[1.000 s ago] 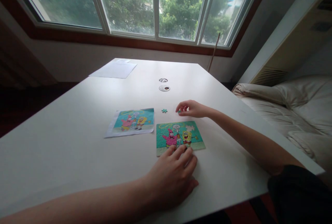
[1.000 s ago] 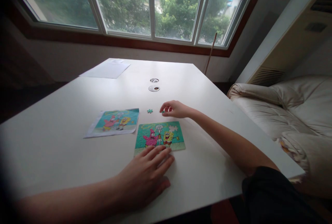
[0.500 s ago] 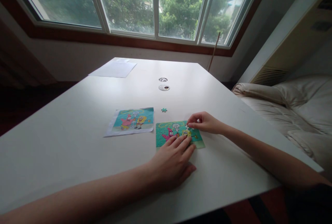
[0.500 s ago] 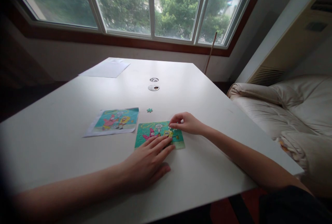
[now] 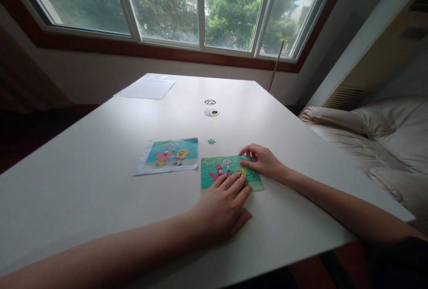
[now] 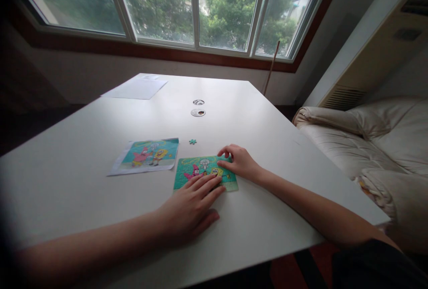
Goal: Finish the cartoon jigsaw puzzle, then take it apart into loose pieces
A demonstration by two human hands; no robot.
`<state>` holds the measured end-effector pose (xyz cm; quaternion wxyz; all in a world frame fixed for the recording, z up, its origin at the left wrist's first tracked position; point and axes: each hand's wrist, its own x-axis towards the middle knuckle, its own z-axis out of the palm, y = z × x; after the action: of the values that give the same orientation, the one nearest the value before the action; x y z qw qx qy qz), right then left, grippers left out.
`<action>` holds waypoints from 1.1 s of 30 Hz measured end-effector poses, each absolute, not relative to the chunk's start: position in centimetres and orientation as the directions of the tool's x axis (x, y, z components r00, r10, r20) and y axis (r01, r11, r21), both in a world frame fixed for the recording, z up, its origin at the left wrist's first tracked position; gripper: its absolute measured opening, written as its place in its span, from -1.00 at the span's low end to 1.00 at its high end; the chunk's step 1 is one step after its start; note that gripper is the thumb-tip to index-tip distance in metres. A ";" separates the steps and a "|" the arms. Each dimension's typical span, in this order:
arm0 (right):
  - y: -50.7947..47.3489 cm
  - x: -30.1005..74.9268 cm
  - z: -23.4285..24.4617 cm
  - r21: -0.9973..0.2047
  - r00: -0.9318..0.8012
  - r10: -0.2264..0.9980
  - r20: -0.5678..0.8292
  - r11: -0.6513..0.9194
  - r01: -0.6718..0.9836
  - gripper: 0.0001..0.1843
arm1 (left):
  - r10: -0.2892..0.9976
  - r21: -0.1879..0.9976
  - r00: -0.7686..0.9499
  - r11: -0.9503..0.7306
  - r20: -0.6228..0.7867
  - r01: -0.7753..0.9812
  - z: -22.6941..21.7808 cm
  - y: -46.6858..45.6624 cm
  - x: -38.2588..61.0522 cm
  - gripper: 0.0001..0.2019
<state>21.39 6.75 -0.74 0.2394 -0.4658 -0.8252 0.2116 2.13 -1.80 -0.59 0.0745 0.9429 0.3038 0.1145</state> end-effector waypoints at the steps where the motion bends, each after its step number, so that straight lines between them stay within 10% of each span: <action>1: 6.8 21.4 -0.7 -0.561 -0.453 0.869 0.201 0.481 0.674 -0.78 | 0.591 0.209 0.788 -0.804 0.173 0.556 -0.6 -1.8 2.1 -0.56; 22: 15.4 12.7 0.6 -0.430 -0.561 0.828 0.002 0.507 0.747 -0.70 | 0.586 0.233 0.793 -0.805 0.166 0.546 -0.3 -1.9 2.0 -0.56; 33: 13.3 18.1 1.9 -0.697 -0.736 0.677 0.021 0.537 0.474 -0.77 | 0.585 0.227 0.791 -0.807 0.178 0.546 -0.6 -1.8 2.0 -0.56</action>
<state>18.06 13.28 1.87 0.1457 -0.3329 -0.8645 0.3472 2.01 -1.79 -0.55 0.0818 0.9427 0.3000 0.1207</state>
